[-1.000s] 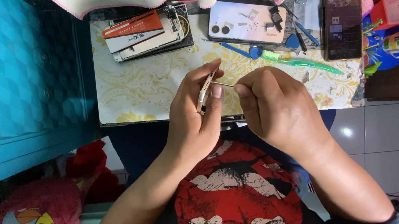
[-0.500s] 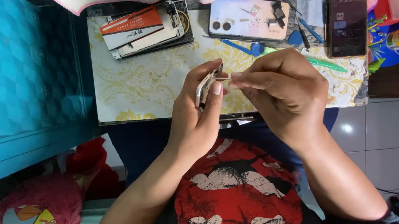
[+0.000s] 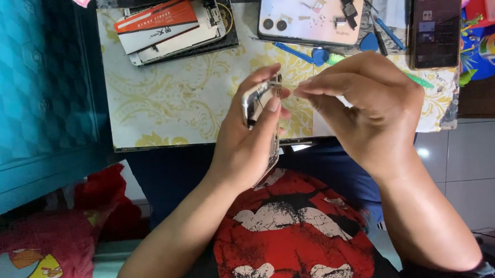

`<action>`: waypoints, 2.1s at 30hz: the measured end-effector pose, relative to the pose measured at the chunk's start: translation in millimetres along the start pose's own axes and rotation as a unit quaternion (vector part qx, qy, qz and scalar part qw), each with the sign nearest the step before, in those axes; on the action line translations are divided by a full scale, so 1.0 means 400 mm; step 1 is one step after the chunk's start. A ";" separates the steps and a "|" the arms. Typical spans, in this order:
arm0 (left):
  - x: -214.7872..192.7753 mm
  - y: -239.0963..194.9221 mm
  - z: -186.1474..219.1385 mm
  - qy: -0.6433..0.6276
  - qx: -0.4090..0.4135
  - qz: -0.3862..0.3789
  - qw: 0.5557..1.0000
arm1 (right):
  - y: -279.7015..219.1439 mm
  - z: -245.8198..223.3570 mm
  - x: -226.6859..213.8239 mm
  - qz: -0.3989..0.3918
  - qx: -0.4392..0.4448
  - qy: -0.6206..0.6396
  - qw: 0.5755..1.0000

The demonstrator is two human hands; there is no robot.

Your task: The person disassembles a smartphone, removing the back cover and internal components. They use a screwdriver to remove screws and a green brush to clean the interior of the phone frame.

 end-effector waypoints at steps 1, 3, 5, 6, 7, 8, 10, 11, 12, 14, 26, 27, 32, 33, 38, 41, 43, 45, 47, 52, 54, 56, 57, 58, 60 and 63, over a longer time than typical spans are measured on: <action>-0.007 0.016 -0.006 0.000 -0.004 0.000 1.000 | -0.004 0.018 0.007 -0.002 0.003 0.001 1.000; -0.033 0.044 -0.044 -0.090 -0.058 0.034 0.994 | -0.016 0.046 0.017 0.011 -0.008 -0.024 1.000; -0.065 0.066 -0.054 -0.106 -0.053 0.044 0.992 | -0.034 0.079 0.018 0.012 -0.013 -0.034 0.999; -0.082 0.075 -0.060 -0.121 -0.044 0.053 0.990 | -0.047 0.093 0.018 0.016 -0.022 -0.046 0.999; -0.103 0.079 -0.083 -0.123 -0.055 0.055 0.989 | -0.063 0.101 0.020 0.009 -0.013 -0.044 0.999; -0.115 0.086 -0.086 -0.154 -0.019 0.029 0.988 | -0.080 0.116 0.016 0.012 0.014 -0.057 0.998; -0.128 0.096 -0.072 -0.183 0.021 0.000 0.983 | -0.108 0.145 0.011 0.021 0.039 -0.075 0.996; -0.141 0.093 -0.061 -0.169 0.021 0.025 0.985 | -0.126 0.168 0.012 0.018 0.067 -0.091 0.993; -0.153 0.089 -0.049 -0.155 0.022 0.050 0.986 | -0.144 0.190 0.012 0.015 0.095 -0.108 0.990; -0.155 0.082 -0.044 -0.170 0.007 0.065 0.983 | -0.171 0.202 0.010 0.018 0.102 -0.107 0.989; -0.215 0.089 -0.012 0.129 0.079 0.134 0.979 | -0.233 0.272 0.038 0.092 0.212 0.168 0.958; -0.207 0.090 0.006 0.217 0.083 0.129 0.964 | -0.227 0.266 0.048 0.085 0.218 0.178 0.956; -0.177 0.111 0.027 0.328 0.098 0.068 0.937 | -0.214 0.232 0.082 0.090 0.057 -0.016 0.994; -0.172 0.112 0.035 0.358 0.112 0.065 0.925 | -0.216 0.231 0.096 0.084 0.051 -0.025 0.995; -0.141 0.110 0.041 0.516 0.183 0.056 0.835 | -0.218 0.225 0.083 0.116 0.037 -0.053 0.991; -0.100 0.101 0.056 0.574 0.222 0.049 0.787 | -0.216 0.235 0.085 0.117 0.037 -0.057 0.991; -0.081 0.086 0.052 0.589 0.256 0.042 0.765 | -0.220 0.229 0.087 0.117 0.030 -0.057 0.991; -0.080 0.079 0.042 0.627 0.249 0.063 0.735 | -0.217 0.222 0.085 0.120 0.028 -0.048 0.991; -0.075 0.076 0.040 0.652 0.253 0.072 0.711 | -0.217 0.216 0.082 0.121 0.030 -0.051 0.991; -0.064 0.047 0.036 0.695 0.239 0.087 0.672 | -0.223 0.216 0.083 0.126 0.036 -0.046 0.990; -0.009 -0.031 0.080 0.590 0.404 0.071 0.695 | -0.224 0.217 0.081 0.136 0.036 -0.049 0.989; 0.074 -0.120 0.076 0.511 0.458 -0.046 0.726 | -0.224 0.220 0.079 0.140 0.039 -0.048 0.988; 0.124 -0.186 0.075 0.419 0.500 -0.157 0.742 | -0.225 0.219 0.078 0.140 0.039 -0.045 0.988; 0.114 -0.216 0.010 0.418 0.498 -0.158 0.743 | -0.229 0.218 0.076 0.139 0.041 -0.044 0.988; 0.091 -0.215 -0.220 0.469 0.212 -0.279 0.811 | -0.226 0.216 0.074 0.145 0.038 -0.046 0.988; -0.115 -0.195 -0.526 0.579 -0.181 -0.278 0.745 | -0.230 0.217 0.072 0.153 0.042 -0.043 0.986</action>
Point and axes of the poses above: each hand's wrist, its own y-axis towards the middle knuckle, its own x-axis out of the palm, z = x × y, the point moved 8 cm from there along y, towards the middle knuckle, and after that the axes turned 12 degrees about -y, right-handed, at the moved point
